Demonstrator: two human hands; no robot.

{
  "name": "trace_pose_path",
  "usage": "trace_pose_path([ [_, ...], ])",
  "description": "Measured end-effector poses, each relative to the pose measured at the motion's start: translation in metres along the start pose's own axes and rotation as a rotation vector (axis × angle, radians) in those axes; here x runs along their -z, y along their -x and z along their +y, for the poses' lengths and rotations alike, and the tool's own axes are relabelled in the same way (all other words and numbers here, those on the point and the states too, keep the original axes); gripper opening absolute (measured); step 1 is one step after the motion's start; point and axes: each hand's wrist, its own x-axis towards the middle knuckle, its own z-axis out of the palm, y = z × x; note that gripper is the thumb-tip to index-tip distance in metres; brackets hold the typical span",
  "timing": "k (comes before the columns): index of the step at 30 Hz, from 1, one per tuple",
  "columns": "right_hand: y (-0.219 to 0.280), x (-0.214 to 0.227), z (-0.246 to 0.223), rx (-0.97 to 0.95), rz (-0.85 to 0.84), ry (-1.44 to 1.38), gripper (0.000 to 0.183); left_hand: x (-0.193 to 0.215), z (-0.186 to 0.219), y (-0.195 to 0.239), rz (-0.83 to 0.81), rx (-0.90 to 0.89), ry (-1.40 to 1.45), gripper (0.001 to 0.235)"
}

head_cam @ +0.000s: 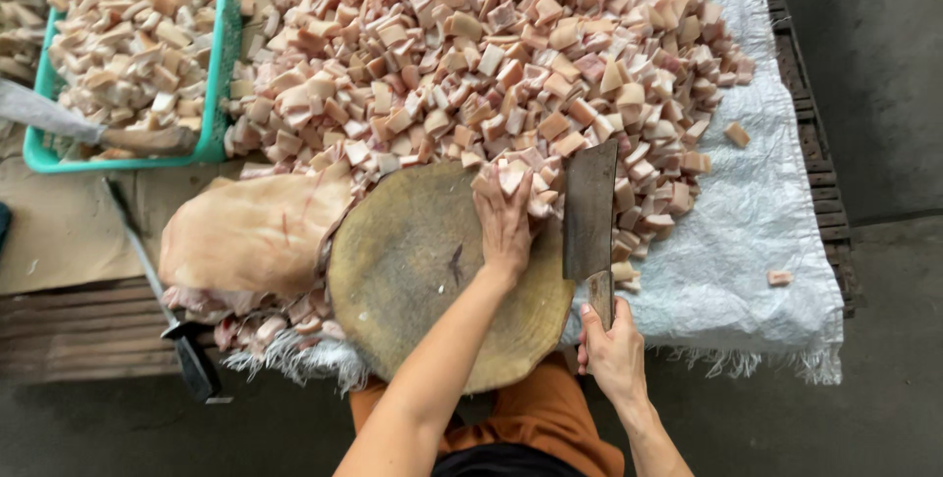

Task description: The person uses a cleaver to slice a large slab of pork belly into strips and then dices them into small cubes on a round wooden cutting board. The diced pieces are pushed onto a white sack where a large pile of previously cut meat is accumulating.

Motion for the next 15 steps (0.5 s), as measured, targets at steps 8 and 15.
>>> trace_pose_path([
  [8, -0.059, -0.005, -0.046, 0.003, -0.025, 0.030, 0.026, -0.074, -0.003, -0.167, 0.153, -0.133, -0.001, 0.082],
  [15, -0.084, -0.003, -0.066, 0.242, -0.021, 0.033, 0.031, 0.020, 0.040, -0.312, -0.413, 0.091, -0.138, 0.106],
])
